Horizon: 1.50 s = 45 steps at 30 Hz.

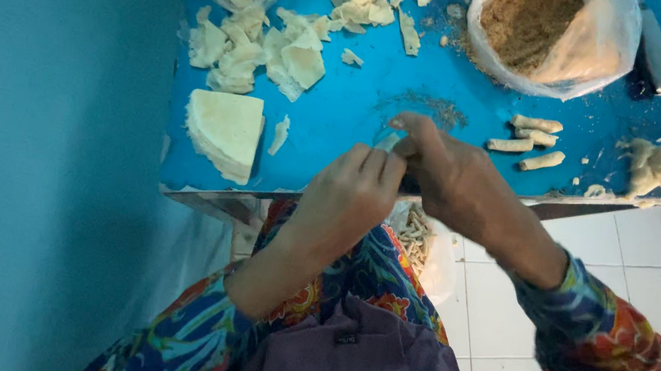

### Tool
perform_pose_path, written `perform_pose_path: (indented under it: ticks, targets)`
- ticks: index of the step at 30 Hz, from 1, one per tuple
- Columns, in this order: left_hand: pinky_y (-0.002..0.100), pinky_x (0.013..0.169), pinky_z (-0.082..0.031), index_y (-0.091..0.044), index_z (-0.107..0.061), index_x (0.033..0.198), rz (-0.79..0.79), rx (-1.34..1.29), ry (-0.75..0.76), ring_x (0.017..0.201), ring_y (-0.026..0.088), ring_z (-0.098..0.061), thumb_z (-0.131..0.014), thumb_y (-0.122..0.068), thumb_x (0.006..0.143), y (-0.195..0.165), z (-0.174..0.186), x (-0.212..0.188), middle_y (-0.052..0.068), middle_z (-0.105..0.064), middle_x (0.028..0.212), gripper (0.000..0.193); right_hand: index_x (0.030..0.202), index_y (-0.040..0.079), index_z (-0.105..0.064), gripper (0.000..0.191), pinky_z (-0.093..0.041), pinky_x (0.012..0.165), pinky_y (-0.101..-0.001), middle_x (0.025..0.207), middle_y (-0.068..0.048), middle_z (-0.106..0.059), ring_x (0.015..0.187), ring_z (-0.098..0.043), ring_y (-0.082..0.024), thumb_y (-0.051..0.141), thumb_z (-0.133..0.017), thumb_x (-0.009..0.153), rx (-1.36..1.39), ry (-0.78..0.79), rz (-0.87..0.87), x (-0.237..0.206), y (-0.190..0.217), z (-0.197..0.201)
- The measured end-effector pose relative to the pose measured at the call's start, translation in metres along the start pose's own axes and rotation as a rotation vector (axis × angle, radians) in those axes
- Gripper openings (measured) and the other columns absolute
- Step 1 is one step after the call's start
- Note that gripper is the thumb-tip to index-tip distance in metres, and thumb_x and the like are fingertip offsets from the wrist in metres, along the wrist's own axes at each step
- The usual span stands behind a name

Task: The person sits at a blue table and shapes dough by hand. They tear small pieces from larger dough wedges, roll and pinch each piece between their fingers into a short cylindrical stick, and place the finished sticks on the table, repeating the process.

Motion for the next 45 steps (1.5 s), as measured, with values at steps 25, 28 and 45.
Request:
perform_pose_path:
  ticks: [25, 28, 45]
  targets:
    - [0.039, 0.076, -0.056, 0.001, -0.063, 0.112, -0.002, -0.101, -0.036, 0.098, 0.030, -0.063, -0.067, -0.002, 0.085, 0.022, 0.008, 0.007, 0.013, -0.065, 0.098, 0.028, 0.137, -0.001, -0.040, 0.055, -0.058, 0.080, -0.0419, 0.109, -0.019, -0.070, 0.105, -0.070, -0.039, -0.007, -0.068, 0.091, -0.048, -0.087, -0.003, -0.010, -0.003, -0.005]
    - [0.036, 0.083, -0.056, -0.001, -0.063, 0.107, -0.040, -0.002, -0.005, 0.097, 0.027, -0.059, -0.069, -0.003, 0.082, 0.019, 0.005, 0.005, 0.012, -0.060, 0.097, 0.026, 0.138, 0.002, -0.040, 0.053, -0.058, 0.081, -0.0416, 0.110, -0.018, -0.070, 0.106, -0.071, -0.038, -0.007, -0.068, 0.093, -0.056, -0.101, 0.005, -0.007, -0.003, -0.003]
    - [0.043, 0.100, -0.045, 0.004, -0.059, 0.130, 0.113, 0.223, 0.005, 0.117, 0.033, -0.051, -0.067, -0.035, 0.100, 0.004, 0.019, 0.015, 0.016, -0.058, 0.127, 0.050, 0.143, -0.010, -0.043, 0.064, -0.039, 0.117, -0.0528, 0.141, -0.027, -0.062, 0.138, -0.056, -0.040, -0.007, -0.064, 0.081, -0.517, -0.057, -0.009, -0.022, 0.020, -0.015]
Point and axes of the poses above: each hand's wrist, its own x-axis towards the middle knuckle, its own z-axis out of the back of the hand, y = z × x, the point moved 9 cm from there along x, towards the middle knuckle
